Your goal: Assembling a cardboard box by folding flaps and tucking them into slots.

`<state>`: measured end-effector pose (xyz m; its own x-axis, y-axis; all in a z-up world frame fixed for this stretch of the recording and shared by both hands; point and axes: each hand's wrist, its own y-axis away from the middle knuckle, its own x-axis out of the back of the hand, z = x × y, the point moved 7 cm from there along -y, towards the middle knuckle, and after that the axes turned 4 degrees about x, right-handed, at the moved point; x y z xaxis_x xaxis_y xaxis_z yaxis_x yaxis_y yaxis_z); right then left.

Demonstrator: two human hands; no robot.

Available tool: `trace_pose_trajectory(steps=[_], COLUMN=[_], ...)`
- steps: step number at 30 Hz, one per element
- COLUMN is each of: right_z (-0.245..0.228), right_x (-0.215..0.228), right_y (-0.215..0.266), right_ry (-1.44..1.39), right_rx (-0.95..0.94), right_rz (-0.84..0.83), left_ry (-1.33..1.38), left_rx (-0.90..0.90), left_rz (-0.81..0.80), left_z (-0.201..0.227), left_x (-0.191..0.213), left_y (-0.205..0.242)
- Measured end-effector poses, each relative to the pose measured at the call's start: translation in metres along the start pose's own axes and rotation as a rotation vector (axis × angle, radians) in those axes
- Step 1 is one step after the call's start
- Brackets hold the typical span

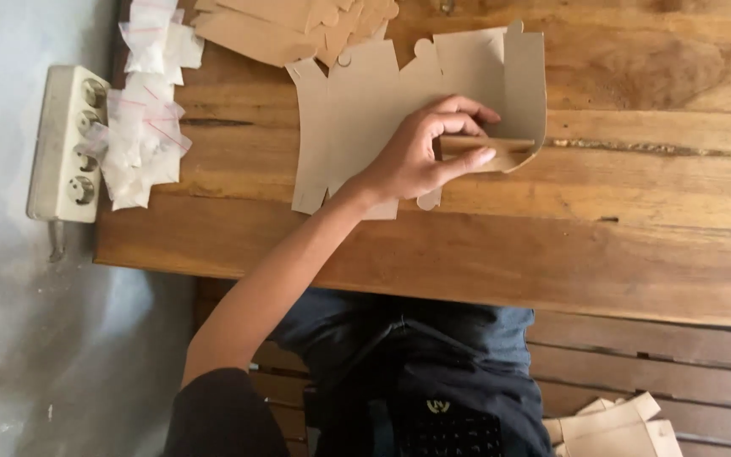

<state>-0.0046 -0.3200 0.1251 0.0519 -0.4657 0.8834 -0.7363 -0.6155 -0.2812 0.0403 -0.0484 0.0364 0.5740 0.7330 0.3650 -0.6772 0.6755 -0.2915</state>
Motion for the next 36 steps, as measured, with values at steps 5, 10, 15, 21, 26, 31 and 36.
trace_pose_trajectory(steps=[5,10,15,21,26,31,36], right_z=[-0.026,-0.057,-0.070,-0.037,-0.032,-0.037,-0.047], right_x=[-0.022,-0.048,-0.070,-0.077,-0.065,-0.066,-0.081], right_y=[-0.035,-0.079,-0.097,-0.072,-0.071,-0.073,-0.076], right_ry=[0.040,0.072,-0.126,-0.275,-0.370,-0.373,-0.217], right_rx=[0.027,0.062,0.117,-0.042,-0.104,-0.011,-0.030], right_rz=[-0.007,0.002,0.087,0.173,0.182,0.166,0.053], left_ry=[0.054,0.097,0.152,-0.093,-0.330,-0.272,-0.308], left_rx=[0.044,0.084,0.023,-0.014,0.026,-0.042,-0.039], left_rz=[0.014,0.031,0.067,-0.160,-0.282,-0.123,-0.156], left_z=[-0.002,-0.002,0.000,0.019,0.021,0.039,0.029], left_x=[0.003,0.006,0.009,0.025,0.027,0.031,0.027], left_y=[-0.001,0.001,0.002,0.008,0.012,0.008,0.009])
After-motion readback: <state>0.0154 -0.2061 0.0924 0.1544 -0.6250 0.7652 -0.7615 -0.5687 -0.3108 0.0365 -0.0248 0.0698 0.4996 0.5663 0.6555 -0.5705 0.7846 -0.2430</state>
